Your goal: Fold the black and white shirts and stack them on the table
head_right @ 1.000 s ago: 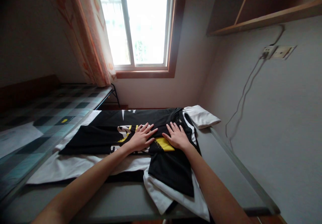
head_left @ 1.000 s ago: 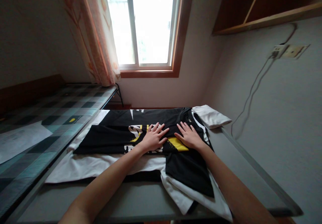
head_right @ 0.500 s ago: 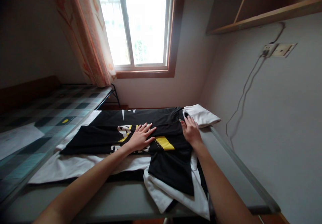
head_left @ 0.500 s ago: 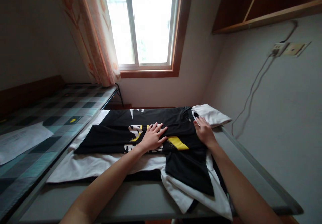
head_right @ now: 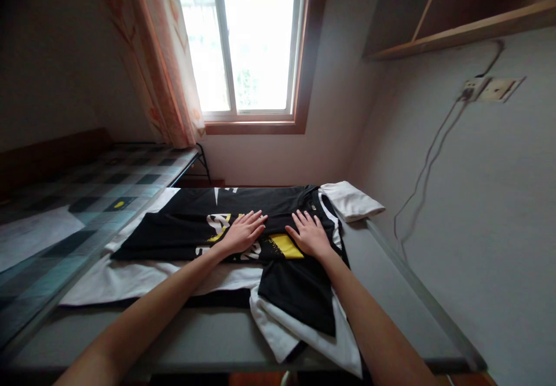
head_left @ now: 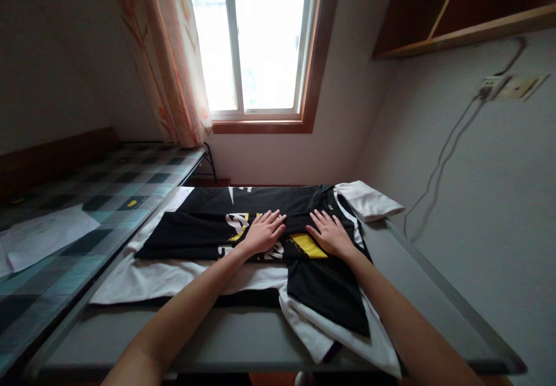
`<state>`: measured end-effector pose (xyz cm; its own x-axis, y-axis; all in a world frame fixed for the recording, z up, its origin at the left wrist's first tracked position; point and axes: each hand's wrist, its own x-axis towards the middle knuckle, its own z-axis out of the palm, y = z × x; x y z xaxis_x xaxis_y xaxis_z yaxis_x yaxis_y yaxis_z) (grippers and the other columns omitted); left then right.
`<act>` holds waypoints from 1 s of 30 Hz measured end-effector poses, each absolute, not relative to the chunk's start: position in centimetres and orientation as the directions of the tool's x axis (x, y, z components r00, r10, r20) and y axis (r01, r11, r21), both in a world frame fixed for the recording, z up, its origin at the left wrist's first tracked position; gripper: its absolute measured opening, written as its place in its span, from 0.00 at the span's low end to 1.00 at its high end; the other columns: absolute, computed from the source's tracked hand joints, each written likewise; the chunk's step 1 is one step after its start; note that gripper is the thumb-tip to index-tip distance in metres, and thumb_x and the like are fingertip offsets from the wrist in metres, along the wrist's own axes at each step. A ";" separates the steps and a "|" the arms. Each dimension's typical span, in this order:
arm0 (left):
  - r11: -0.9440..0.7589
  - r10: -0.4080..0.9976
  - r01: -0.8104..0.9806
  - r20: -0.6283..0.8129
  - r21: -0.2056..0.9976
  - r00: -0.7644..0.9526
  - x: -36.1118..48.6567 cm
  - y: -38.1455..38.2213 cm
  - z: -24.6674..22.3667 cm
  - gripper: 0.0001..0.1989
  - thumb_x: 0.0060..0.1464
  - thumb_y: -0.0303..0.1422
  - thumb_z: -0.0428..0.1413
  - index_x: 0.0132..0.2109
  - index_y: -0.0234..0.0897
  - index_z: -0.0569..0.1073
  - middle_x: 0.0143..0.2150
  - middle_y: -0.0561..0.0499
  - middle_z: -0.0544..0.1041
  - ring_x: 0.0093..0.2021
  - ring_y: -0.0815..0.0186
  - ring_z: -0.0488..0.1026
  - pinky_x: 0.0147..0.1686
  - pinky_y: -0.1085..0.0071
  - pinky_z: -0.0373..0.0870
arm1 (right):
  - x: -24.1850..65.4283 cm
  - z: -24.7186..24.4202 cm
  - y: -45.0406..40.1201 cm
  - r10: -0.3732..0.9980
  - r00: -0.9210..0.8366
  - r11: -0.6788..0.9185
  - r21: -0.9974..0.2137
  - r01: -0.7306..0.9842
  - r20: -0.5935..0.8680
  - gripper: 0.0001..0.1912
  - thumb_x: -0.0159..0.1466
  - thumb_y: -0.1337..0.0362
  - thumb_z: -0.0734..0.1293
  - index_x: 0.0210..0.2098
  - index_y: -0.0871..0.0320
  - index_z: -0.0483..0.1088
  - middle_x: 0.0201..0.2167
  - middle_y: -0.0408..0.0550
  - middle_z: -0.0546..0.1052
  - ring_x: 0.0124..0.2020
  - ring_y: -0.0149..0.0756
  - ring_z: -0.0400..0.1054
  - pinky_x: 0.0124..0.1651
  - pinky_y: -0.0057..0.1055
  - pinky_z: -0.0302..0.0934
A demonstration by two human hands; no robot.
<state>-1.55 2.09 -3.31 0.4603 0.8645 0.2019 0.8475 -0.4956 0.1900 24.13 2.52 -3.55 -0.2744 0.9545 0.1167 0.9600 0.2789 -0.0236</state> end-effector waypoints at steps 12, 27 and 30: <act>-0.284 0.951 0.955 0.156 0.089 0.268 -12.1 1.4 -3.0 0.27 0.64 0.49 0.40 0.67 0.49 0.61 0.70 0.50 0.57 0.70 0.55 0.51 0.65 0.54 0.48 | 24.7 -3.4 2.5 0.978 -0.196 0.200 -0.059 0.978 0.075 0.37 0.69 0.43 0.44 0.69 0.57 0.52 0.70 0.51 0.52 0.70 0.44 0.43 0.68 0.49 0.41; 0.041 0.997 0.999 0.072 -0.004 -0.040 -30.7 -0.8 -3.0 0.32 0.62 0.43 0.38 0.68 0.32 0.56 0.71 0.44 0.55 0.70 0.58 0.50 0.65 0.59 0.47 | 24.8 -3.5 2.6 0.975 -0.202 0.208 -0.053 0.977 0.092 0.37 0.69 0.43 0.45 0.68 0.59 0.54 0.70 0.52 0.53 0.70 0.45 0.45 0.68 0.48 0.43; 0.044 0.997 0.999 0.069 0.020 -0.045 -31.7 -0.6 -2.4 0.30 0.62 0.41 0.37 0.67 0.32 0.58 0.69 0.44 0.58 0.69 0.59 0.53 0.65 0.60 0.48 | 24.8 -3.5 2.6 0.974 -0.204 0.211 -0.063 0.975 0.097 0.37 0.69 0.44 0.46 0.68 0.59 0.55 0.69 0.53 0.54 0.70 0.46 0.46 0.68 0.48 0.43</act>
<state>-31.72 -0.60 -2.36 -0.0448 0.9966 0.0689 0.9989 0.0435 0.0198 24.76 2.60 -3.48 -0.2043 0.9741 0.0971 0.9755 0.2109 -0.0629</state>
